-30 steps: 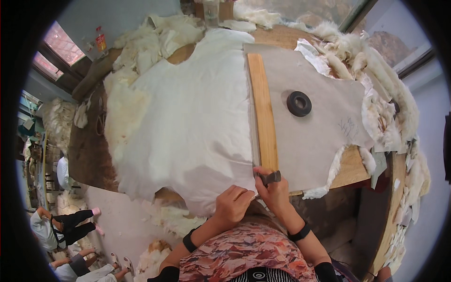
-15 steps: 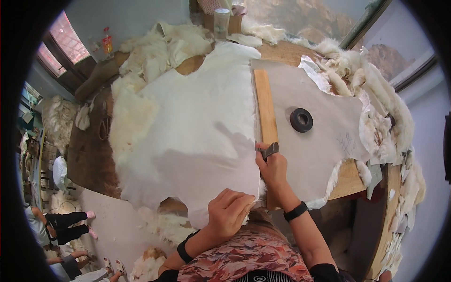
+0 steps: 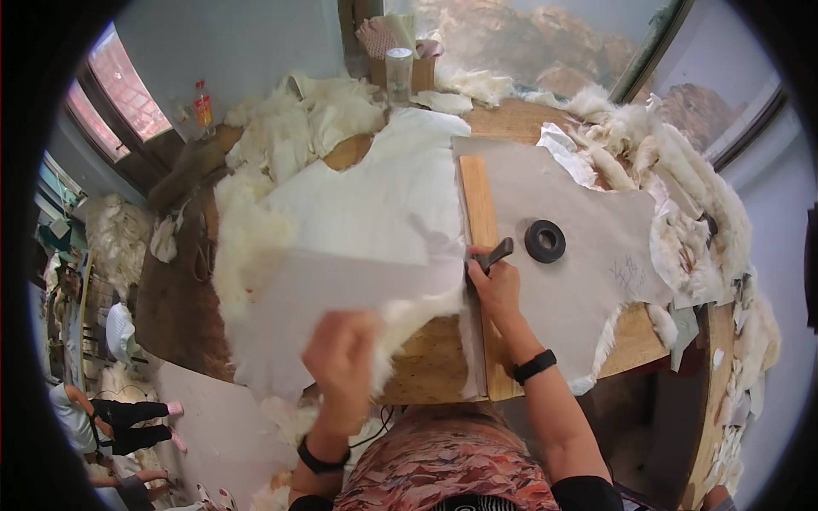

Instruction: Cutting and trimming sheepskin pelts using a knife and a wooden straightedge in a leather goods workshop.

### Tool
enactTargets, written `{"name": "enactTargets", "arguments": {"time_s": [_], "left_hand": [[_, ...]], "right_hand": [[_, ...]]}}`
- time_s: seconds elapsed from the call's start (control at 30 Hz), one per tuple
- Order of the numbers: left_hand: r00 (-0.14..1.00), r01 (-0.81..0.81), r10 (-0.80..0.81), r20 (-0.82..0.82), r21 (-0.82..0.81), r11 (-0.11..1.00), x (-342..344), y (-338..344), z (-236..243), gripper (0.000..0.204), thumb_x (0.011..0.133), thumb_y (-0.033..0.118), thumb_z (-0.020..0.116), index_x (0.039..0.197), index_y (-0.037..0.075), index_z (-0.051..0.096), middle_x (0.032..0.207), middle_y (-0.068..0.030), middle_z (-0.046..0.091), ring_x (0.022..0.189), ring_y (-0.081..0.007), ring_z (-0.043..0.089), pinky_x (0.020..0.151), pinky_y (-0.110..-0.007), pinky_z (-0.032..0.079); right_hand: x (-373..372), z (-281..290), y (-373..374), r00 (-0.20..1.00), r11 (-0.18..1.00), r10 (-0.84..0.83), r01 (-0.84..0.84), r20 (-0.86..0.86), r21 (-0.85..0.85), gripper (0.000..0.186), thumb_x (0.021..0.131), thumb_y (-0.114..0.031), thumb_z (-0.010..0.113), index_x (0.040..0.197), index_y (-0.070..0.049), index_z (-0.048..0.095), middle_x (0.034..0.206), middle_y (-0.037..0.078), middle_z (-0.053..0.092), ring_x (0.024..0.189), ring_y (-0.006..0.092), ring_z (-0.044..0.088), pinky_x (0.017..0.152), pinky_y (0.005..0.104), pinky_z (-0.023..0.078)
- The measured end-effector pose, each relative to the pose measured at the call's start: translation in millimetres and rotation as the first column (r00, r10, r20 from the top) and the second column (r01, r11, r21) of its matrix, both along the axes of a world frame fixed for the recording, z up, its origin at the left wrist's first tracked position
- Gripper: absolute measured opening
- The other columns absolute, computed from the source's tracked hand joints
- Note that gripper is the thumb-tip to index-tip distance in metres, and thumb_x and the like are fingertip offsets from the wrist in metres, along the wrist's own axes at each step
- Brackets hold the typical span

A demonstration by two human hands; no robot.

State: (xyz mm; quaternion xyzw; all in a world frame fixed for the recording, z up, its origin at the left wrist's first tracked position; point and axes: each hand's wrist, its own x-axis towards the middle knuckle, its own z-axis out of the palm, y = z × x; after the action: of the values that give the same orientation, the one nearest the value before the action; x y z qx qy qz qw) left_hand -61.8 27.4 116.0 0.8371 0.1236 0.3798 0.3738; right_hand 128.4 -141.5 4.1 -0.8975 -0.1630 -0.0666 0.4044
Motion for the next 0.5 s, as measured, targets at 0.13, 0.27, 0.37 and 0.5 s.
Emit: {"name": "enactTargets", "arguments": {"time_s": [0.13, 0.27, 0.37, 0.5], "left_hand": [[0.888, -0.259, 0.392, -0.238, 0.445, 0.857, 26.7, 95.9, -49.8, 0.012, 0.080, 0.005, 0.064, 0.092, 0.003, 0.061, 0.084, -0.0119, 0.061, 0.080, -0.0304, 0.059, 0.065, -0.043, 0.047], [0.600, -0.079, 0.513, -0.613, 0.593, 0.801, 48.2, 71.8, -52.5, 0.028, 0.081, 0.001, 0.057, 0.109, 0.002, 0.058, 0.100, -0.0146, 0.062, 0.096, -0.0320, 0.058, 0.078, -0.042, 0.049], [0.817, -0.097, 0.432, -0.382, 0.646, 0.757, 61.4, 41.2, -49.6, 0.034, 0.080, 0.003, 0.059, 0.114, 0.000, 0.057, 0.108, -0.0166, 0.061, 0.103, -0.0323, 0.057, 0.084, -0.043, 0.048], [0.900, 0.154, 0.030, -0.436, 0.381, 0.911, 90.8, -34.4, -33.3, 0.040, 0.079, 0.011, 0.067, 0.116, -0.001, 0.055, 0.112, -0.0179, 0.060, 0.103, -0.0349, 0.056, 0.087, -0.044, 0.047]], "right_hand": [[2.3, 9.1, -17.6, 0.973, 0.913, 0.113, -0.021, -0.203, 0.408, 0.023, 0.083, -0.017, 0.064, 0.102, -0.005, 0.069, 0.061, 0.006, 0.060, 0.054, 0.0168, 0.057, 0.053, 0.0296, 0.045], [22.3, 28.7, -42.2, 0.907, 0.755, 0.235, 0.056, -0.350, 0.653, 0.024, 0.084, -0.013, 0.063, 0.103, 0.002, 0.067, 0.071, -0.002, 0.060, 0.060, 0.0044, 0.054, 0.052, 0.0212, 0.042], [36.8, 49.3, -56.4, 0.872, 0.702, 0.282, 0.097, -0.399, 0.706, 0.024, 0.084, -0.011, 0.063, 0.103, 0.004, 0.066, 0.074, 0.000, 0.062, 0.062, 0.0051, 0.054, 0.052, 0.0209, 0.042], [46.6, 57.7, -61.7, 0.871, 0.630, 0.297, 0.131, -0.393, 0.766, 0.023, 0.084, -0.012, 0.063, 0.102, 0.002, 0.066, 0.073, 0.000, 0.061, 0.057, 0.0049, 0.052, 0.049, 0.0209, 0.041]]}}
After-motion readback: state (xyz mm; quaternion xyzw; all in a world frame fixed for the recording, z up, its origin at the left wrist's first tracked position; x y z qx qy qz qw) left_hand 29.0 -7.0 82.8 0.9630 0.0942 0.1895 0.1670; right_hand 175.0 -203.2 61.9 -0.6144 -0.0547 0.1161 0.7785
